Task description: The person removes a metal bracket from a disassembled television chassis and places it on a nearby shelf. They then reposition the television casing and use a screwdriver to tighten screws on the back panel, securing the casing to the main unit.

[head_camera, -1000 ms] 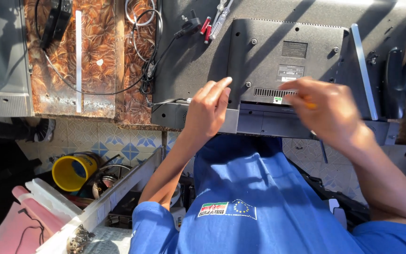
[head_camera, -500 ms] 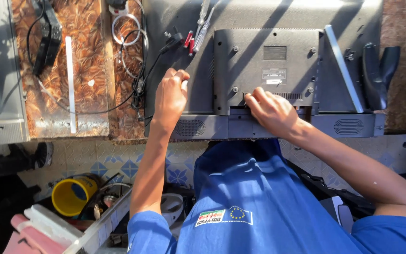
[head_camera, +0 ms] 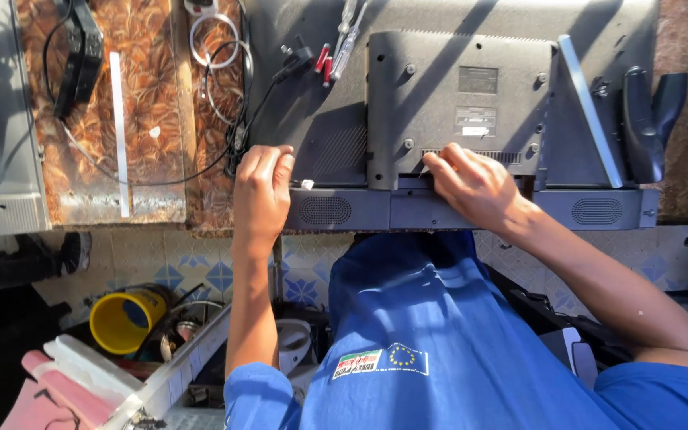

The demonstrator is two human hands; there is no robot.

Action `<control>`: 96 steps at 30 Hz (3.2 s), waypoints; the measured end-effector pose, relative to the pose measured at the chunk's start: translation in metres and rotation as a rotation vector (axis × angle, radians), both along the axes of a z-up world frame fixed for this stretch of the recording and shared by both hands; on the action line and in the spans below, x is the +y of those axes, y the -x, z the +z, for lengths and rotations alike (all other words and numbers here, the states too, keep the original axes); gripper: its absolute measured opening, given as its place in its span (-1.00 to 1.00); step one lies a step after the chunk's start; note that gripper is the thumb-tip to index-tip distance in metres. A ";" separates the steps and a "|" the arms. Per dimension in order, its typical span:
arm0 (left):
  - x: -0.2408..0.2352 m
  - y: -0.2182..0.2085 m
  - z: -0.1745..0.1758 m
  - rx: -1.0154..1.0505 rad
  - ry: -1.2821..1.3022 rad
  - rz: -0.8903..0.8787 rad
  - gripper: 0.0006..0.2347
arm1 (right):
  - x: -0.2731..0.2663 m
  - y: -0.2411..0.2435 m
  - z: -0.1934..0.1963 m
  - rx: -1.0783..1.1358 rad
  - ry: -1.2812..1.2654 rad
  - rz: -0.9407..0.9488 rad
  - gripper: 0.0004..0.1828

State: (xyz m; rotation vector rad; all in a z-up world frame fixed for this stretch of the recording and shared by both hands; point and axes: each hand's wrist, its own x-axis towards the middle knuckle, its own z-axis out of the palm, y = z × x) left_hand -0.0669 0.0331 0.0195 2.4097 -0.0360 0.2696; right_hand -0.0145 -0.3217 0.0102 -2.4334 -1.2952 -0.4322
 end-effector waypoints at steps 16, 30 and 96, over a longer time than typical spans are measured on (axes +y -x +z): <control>-0.099 0.000 -0.032 -0.270 -0.112 -0.346 -0.70 | 0.014 0.007 0.001 0.003 0.005 -0.090 -0.81; -0.149 -0.036 -0.025 -0.361 -0.233 -0.580 -0.64 | -0.111 0.026 0.005 0.419 -0.018 -0.687 -0.71; -0.252 0.031 -0.066 -0.277 -0.120 -0.483 -0.47 | -0.144 0.014 -0.017 0.582 -0.244 -0.524 -0.71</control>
